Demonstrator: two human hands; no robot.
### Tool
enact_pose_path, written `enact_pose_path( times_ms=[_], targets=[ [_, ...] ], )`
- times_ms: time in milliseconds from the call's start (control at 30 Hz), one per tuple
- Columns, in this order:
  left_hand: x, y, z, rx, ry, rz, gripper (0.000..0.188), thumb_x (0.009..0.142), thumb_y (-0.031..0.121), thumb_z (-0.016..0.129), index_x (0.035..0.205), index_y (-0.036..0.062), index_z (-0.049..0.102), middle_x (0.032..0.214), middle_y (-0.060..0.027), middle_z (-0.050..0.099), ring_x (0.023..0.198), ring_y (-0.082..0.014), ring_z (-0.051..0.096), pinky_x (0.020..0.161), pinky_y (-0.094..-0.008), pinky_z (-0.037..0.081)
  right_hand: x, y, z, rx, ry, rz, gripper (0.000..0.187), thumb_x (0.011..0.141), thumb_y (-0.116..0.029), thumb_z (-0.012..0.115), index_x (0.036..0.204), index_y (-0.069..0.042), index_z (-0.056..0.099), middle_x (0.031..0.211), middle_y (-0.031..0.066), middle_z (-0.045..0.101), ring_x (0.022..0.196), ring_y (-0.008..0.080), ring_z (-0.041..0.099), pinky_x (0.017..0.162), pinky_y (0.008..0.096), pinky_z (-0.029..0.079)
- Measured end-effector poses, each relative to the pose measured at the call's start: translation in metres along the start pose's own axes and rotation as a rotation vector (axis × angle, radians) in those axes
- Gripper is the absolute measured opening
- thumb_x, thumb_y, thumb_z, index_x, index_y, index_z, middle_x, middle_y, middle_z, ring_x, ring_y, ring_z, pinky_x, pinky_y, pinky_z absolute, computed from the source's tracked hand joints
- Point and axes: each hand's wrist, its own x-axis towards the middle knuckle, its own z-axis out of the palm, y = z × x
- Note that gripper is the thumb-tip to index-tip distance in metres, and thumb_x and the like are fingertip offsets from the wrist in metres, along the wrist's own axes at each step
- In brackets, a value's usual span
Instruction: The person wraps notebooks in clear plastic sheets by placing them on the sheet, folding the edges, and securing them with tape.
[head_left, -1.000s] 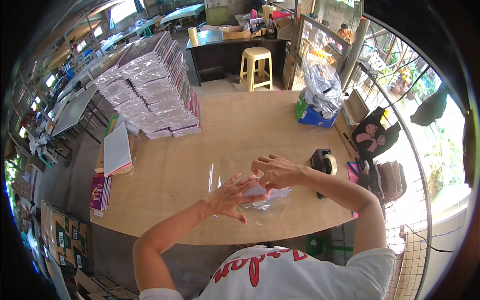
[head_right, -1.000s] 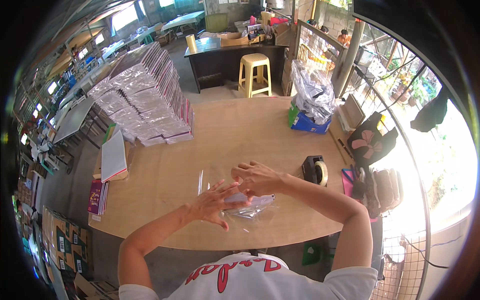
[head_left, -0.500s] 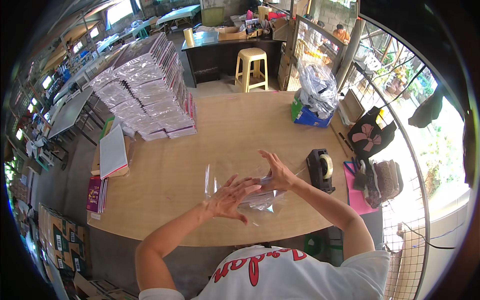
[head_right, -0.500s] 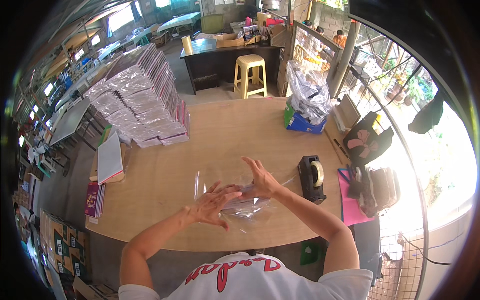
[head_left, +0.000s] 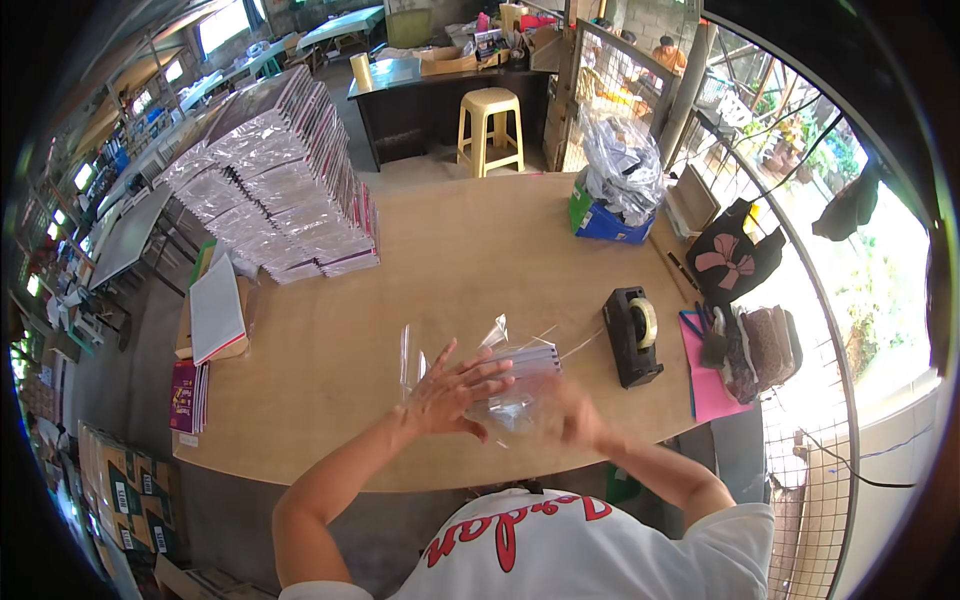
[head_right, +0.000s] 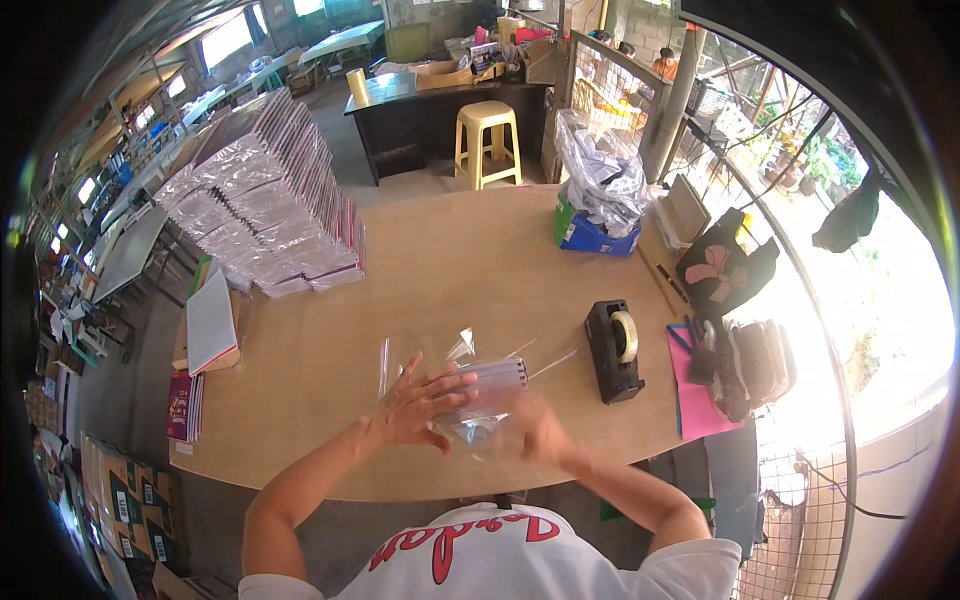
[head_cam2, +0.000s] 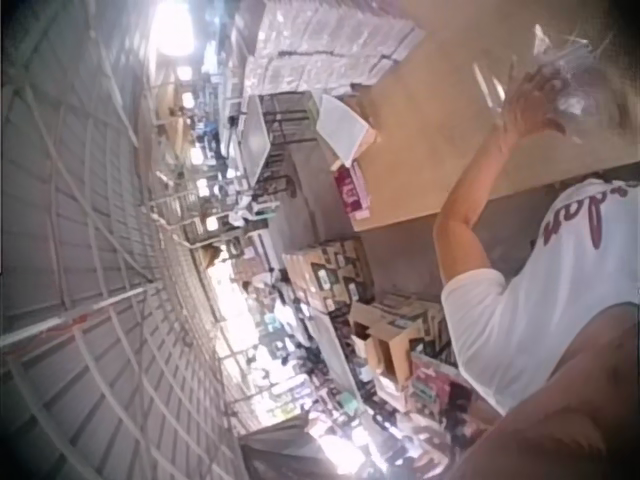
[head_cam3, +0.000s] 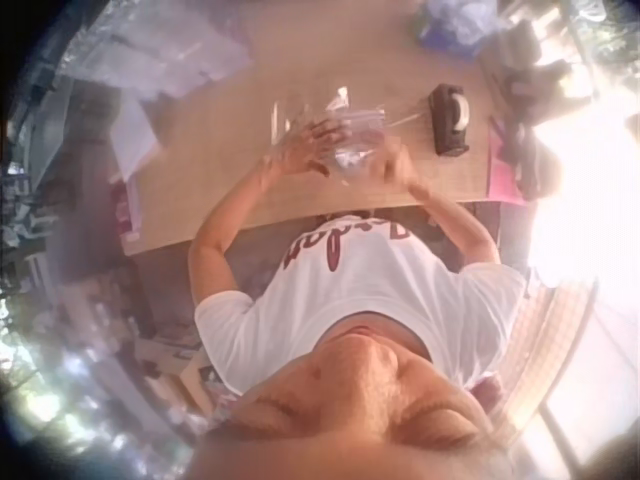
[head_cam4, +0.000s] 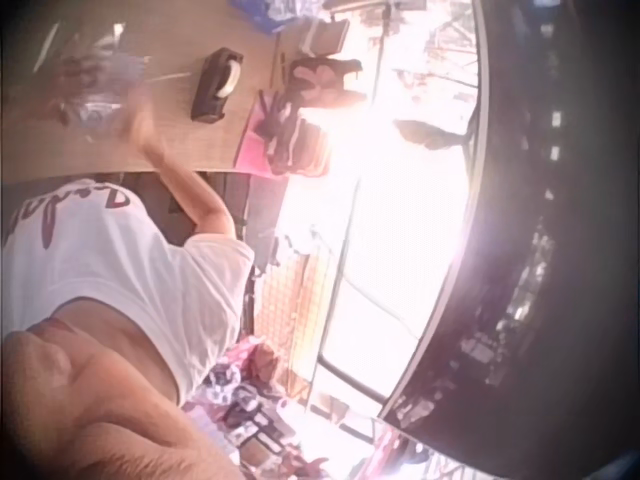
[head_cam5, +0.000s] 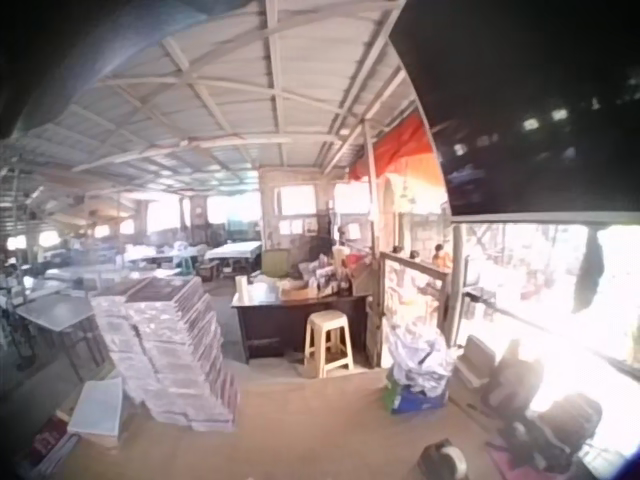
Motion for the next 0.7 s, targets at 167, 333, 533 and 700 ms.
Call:
enact_pose_path(
  times_ms=[167, 333, 533, 700],
  targets=[
    [0.005, -0.006, 0.007, -0.024, 0.057, -0.001, 0.101, 0.061, 0.083, 0.057, 0.147, 0.0331, 0.038, 0.159, 0.0043, 0.028, 0.146, -0.0218, 0.028, 0.116, -0.0637, 0.016, -0.118, 0.002, -0.018, -0.274, -0.409, 0.321, 0.02, 0.071, -0.01, 0.071, 0.091, -0.011, 0.071, 0.077, 0.0064, 0.069, 0.078, 0.0259, 0.068, 0.078, 0.0412, 0.054],
    [0.003, -0.005, 0.008, -0.059, 0.053, -0.011, 0.103, 0.057, 0.084, 0.061, 0.145, 0.0352, 0.042, 0.158, 0.0012, 0.03, 0.146, -0.0279, 0.027, 0.115, -0.0662, 0.011, -0.098, 0.104, -0.135, -0.083, 0.645, 1.117, 0.023, 0.08, -0.019, 0.076, 0.089, 0.003, 0.073, 0.076, 0.0059, 0.07, 0.068, 0.0153, 0.063, 0.064, 0.0301, 0.049],
    [0.008, -0.004, 0.002, 0.021, 0.006, -0.026, 0.103, 0.056, 0.084, 0.062, 0.145, 0.0386, 0.041, 0.16, 0.0027, 0.027, 0.149, -0.0367, 0.014, 0.113, -0.07, 0.009, -0.119, 0.145, -0.151, 0.062, 0.379, 1.451, 0.027, 0.081, -0.028, 0.077, 0.087, -0.002, 0.072, 0.079, 0.0033, 0.067, 0.075, 0.0143, 0.06, 0.062, 0.0329, 0.048],
    [0.005, -0.003, -0.001, 0.048, -0.038, -0.063, 0.104, 0.054, 0.084, 0.062, 0.146, 0.0411, 0.039, 0.161, 0.005, 0.024, 0.15, -0.0386, 0.009, 0.113, -0.0715, 0.009, -0.153, 0.11, -0.122, 0.17, 0.657, 1.405, 0.026, 0.086, -0.029, 0.073, 0.086, -0.003, 0.071, 0.081, 0.0027, 0.064, 0.077, 0.0151, 0.057, 0.072, 0.0409, 0.052]
  ],
)
